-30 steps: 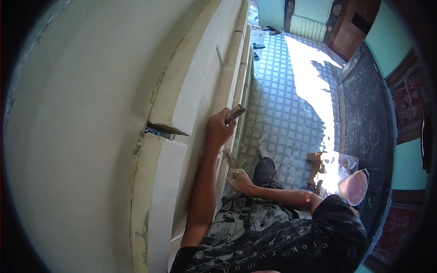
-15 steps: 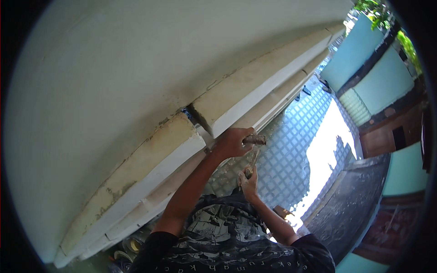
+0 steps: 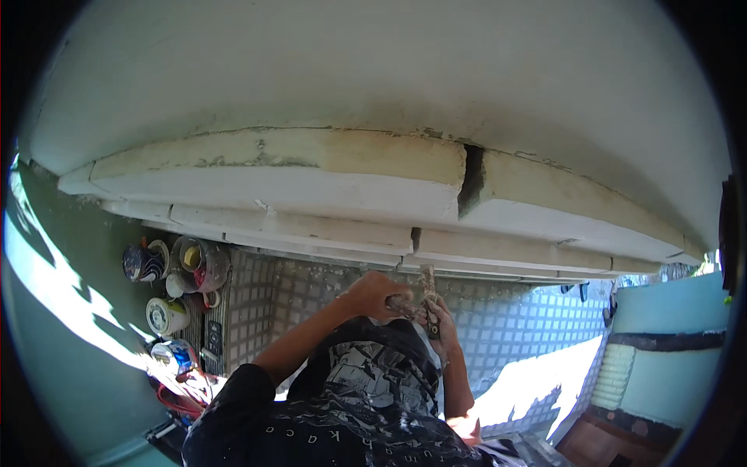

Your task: Applying plaster or putty to gaps and seams in an exterior wall using a putty knife.

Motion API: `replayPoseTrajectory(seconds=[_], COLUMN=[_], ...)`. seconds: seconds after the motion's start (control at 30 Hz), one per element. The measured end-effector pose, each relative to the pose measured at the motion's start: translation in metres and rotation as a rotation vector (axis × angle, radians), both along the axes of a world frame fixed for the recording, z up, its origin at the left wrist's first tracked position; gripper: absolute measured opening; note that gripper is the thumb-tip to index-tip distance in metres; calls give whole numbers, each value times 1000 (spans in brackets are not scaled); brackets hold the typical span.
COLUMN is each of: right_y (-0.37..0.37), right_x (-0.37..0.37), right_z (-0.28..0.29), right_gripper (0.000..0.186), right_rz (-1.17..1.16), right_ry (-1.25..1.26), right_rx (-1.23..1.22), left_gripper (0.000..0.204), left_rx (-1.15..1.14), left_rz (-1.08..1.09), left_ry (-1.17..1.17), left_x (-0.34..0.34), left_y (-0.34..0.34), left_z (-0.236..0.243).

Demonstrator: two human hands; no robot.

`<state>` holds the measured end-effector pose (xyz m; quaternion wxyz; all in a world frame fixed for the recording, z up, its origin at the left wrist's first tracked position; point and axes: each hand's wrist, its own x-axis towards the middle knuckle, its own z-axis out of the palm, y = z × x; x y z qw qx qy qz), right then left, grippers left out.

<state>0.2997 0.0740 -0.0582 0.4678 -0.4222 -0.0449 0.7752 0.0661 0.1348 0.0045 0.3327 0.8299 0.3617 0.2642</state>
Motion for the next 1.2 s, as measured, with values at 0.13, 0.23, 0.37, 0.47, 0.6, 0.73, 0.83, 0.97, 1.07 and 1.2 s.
replayPoseTrajectory(seconds=[0.13,0.23,0.37,0.47,0.6,0.73,0.83,0.97,1.07,1.2], right_y=[22,48,66,73,84,99,109,114,120,135], right_x=[11,2,6,9,23,50,52,45,29,-1], right_z=[8,36,19,11,6,24,13,3,-5,-2], right_gripper=[38,37,32,29,23,27,25,25,26,38], right_rz=[297,512,583,579,584,703,658,708,741,827], right_ry=[56,-121,-316,-272,-412,-531,-482,-382,-283,-265], right_rx=[123,215,324,321,391,393,425,452,461,474], left_gripper=[30,34,45,49,43,40,35,31,34,38], left_rx=[-187,-259,-546,-580,-717,-634,-685,-677,-711,-682], left_rz=[595,861,1156,1321,1221,1130,1166,1187,1253,1341], left_ry=[53,155,173,-45,-132,-18,-109,-290,-459,-529], left_x=[-70,-94,-85,-81,-68,-72,-68,-55,-35,16], left_y=[-72,-125,-163,-203,-189,-171,-159,-153,-151,-146], left_z=[-38,-45,-43,-110,-90,-90,-98,-87,-100,-104])
